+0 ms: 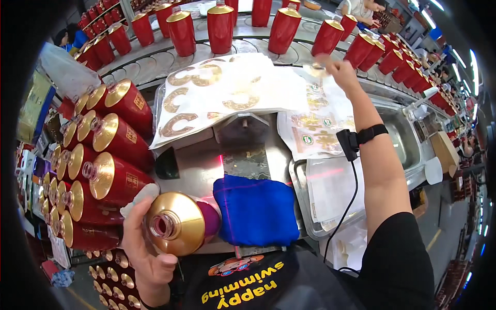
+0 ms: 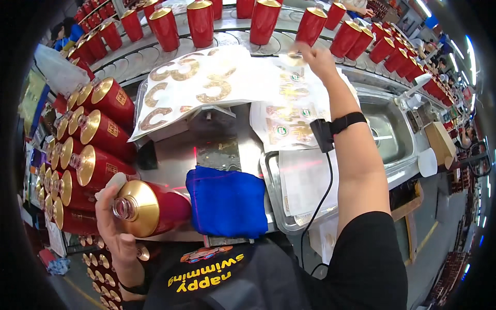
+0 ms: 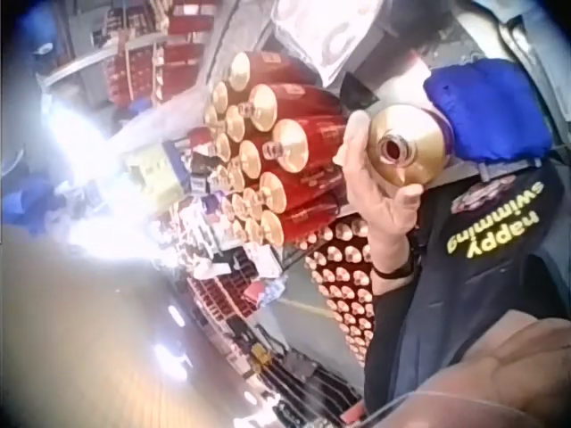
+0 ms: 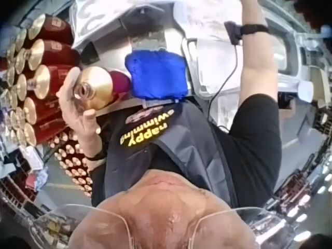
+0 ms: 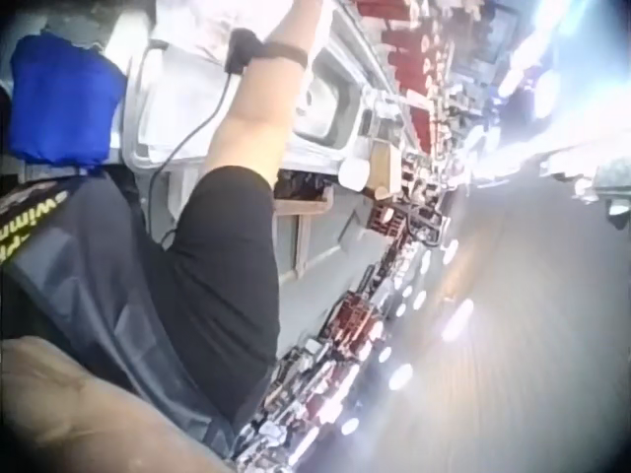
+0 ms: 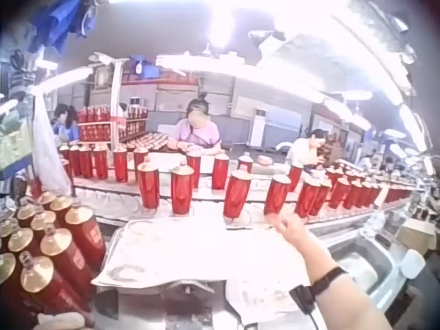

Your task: Manually applying decorative labels and stickers to red and gold ceramic liquor bottles on an assembly line.

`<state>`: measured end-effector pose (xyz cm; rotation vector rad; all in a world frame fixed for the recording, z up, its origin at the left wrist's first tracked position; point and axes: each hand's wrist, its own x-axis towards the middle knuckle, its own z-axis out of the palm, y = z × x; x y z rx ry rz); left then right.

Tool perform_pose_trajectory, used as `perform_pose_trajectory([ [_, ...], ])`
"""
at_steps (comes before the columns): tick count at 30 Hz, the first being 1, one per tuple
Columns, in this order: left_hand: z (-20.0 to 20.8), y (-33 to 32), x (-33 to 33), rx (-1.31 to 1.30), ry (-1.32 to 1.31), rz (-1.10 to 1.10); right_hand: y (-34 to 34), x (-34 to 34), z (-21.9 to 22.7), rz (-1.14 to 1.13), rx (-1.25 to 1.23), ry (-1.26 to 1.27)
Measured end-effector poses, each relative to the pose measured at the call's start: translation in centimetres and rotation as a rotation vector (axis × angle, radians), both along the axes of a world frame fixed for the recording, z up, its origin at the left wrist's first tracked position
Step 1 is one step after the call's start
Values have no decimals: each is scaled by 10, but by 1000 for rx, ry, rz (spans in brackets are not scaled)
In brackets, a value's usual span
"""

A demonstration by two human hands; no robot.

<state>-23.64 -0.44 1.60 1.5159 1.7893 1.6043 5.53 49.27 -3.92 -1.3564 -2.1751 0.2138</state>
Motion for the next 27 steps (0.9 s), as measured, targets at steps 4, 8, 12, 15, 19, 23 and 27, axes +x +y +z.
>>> perform_pose_trajectory([
  [4, -4, 0, 1, -63, -130, -77, -6, 63, -69, -195, -152, -613],
  [8, -22, 3, -1, 37, -373, -235, -7, 83, -72, -133, -43, -961],
  [12, -32, 1, -7, 73, -287, -286, -36, 43, -4, -34, -238, -272],
  [15, -31, 1, -9, 60, -243, -272, -112, -16, 40, 204, -197, 119],
  [19, -29, 2, -2, 80, -183, -220, -243, -91, 91, 614, -499, 681],
  [23, -30, 0, 0, 62, -187, -208, -342, -128, 114, 887, -783, 1003],
  [27, -28, -2, -4, 12, -57, -203, -373, -142, 99, 919, -662, 829],
])
